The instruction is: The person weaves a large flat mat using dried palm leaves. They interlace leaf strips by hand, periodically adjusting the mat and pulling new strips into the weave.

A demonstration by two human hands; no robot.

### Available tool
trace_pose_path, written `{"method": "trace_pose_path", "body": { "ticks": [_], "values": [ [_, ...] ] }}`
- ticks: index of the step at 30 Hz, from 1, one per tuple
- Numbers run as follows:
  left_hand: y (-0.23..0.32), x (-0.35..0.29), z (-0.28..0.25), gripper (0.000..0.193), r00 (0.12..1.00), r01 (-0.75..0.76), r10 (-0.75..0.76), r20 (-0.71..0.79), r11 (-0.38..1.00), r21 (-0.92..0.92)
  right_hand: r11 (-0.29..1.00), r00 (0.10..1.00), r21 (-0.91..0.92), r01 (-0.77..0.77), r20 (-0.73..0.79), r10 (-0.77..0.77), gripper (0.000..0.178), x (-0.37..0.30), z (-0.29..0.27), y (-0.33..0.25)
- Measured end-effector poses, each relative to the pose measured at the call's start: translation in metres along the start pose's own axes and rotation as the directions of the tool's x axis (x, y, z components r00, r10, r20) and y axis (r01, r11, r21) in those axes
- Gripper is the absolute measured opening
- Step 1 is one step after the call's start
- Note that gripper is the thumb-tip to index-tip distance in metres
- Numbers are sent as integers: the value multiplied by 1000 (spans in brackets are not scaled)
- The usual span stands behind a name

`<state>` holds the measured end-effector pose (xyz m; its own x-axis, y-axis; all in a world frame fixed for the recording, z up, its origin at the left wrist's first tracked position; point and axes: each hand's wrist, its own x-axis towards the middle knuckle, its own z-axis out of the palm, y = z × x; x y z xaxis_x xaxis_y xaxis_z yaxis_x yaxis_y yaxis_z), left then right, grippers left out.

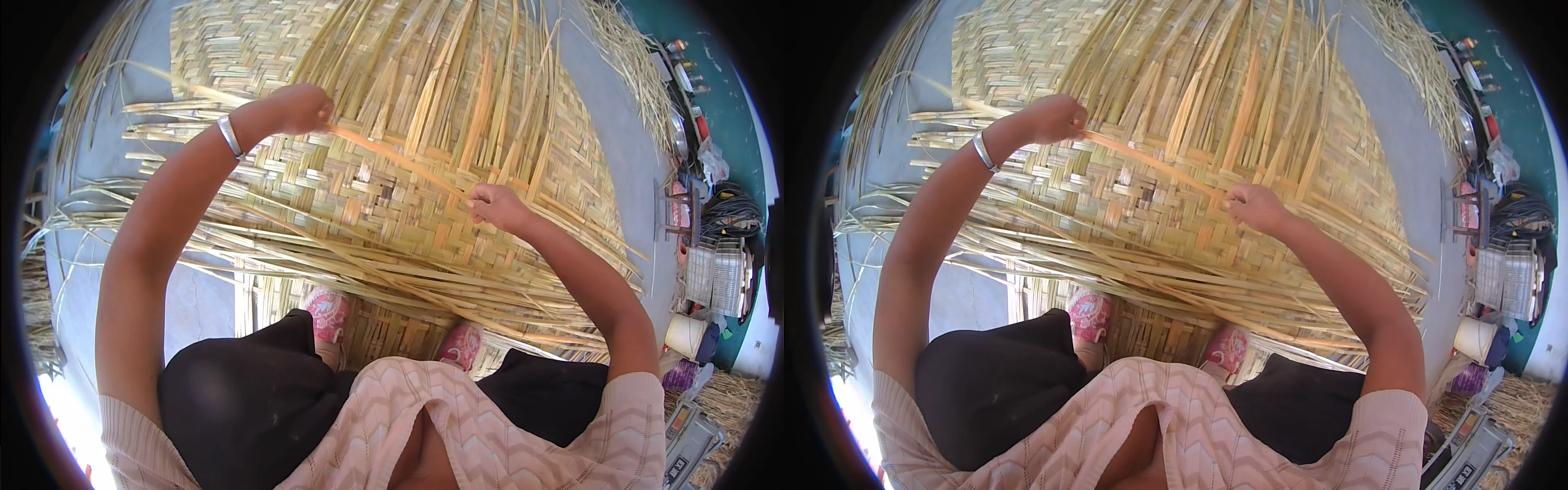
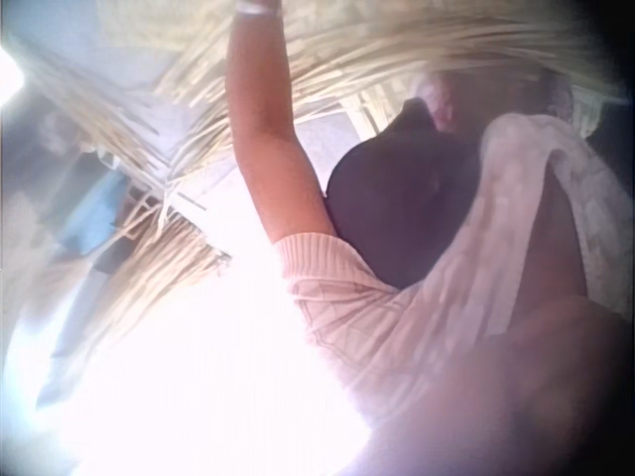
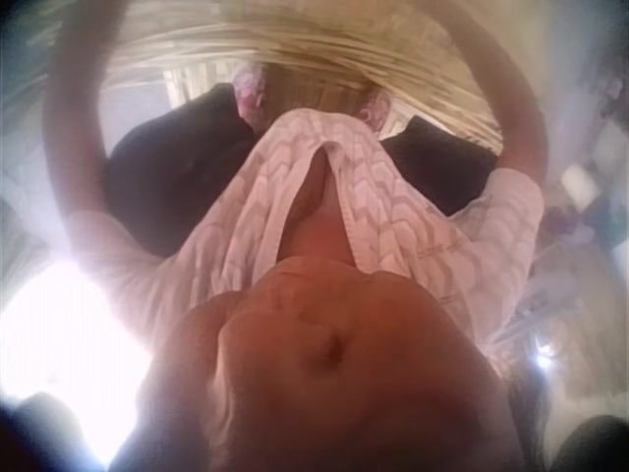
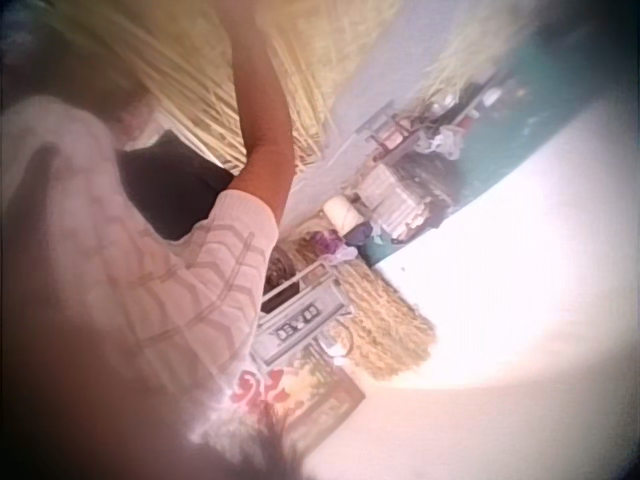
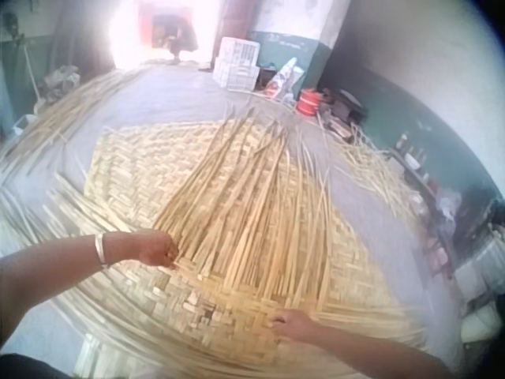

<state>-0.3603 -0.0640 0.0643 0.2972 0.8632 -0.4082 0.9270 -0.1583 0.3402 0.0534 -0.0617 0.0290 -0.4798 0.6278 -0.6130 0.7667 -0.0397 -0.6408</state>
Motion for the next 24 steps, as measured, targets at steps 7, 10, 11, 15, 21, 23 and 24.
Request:
{"method": "trace_pose_path", "body": {
  "ticks": [7, 10, 11, 15, 21, 23, 24],
  "values": [
    [29, -5, 33, 26, 993, -117, 114, -42, 988, -104, 943, 976, -287, 166, -92, -200, 19, 19, 9, -56],
    [58, 21, 41, 33, 995, -94, 98, 20, 982, -164, 903, 943, -386, 189, -186, -276, 20, 37, 13, -84],
    [61, 27, 41, 31, 999, -49, 43, -26, 962, -267, 891, 928, -413, 189, -221, -299, 21, 44, 14, -90],
    [46, 48, 38, 26, 960, -95, 57, -273, 987, -128, 922, 905, -369, 115, -344, -251, 23, 79, 11, -97],
    [-22, 90, 28, 18, 940, 132, -296, -169, 773, -620, 999, 729, -42, 26, -683, -47, 41, 158, -10, -92],
    [-38, 101, 31, 15, 899, 164, -415, -142, 618, -769, 997, 839, -30, 74, -538, -78, 40, 180, -16, -94],
    [-42, 106, 35, 15, 904, 133, -409, -121, 538, -832, 999, 884, -6, 39, -467, -37, 39, 188, -17, -96]
  ]
}}
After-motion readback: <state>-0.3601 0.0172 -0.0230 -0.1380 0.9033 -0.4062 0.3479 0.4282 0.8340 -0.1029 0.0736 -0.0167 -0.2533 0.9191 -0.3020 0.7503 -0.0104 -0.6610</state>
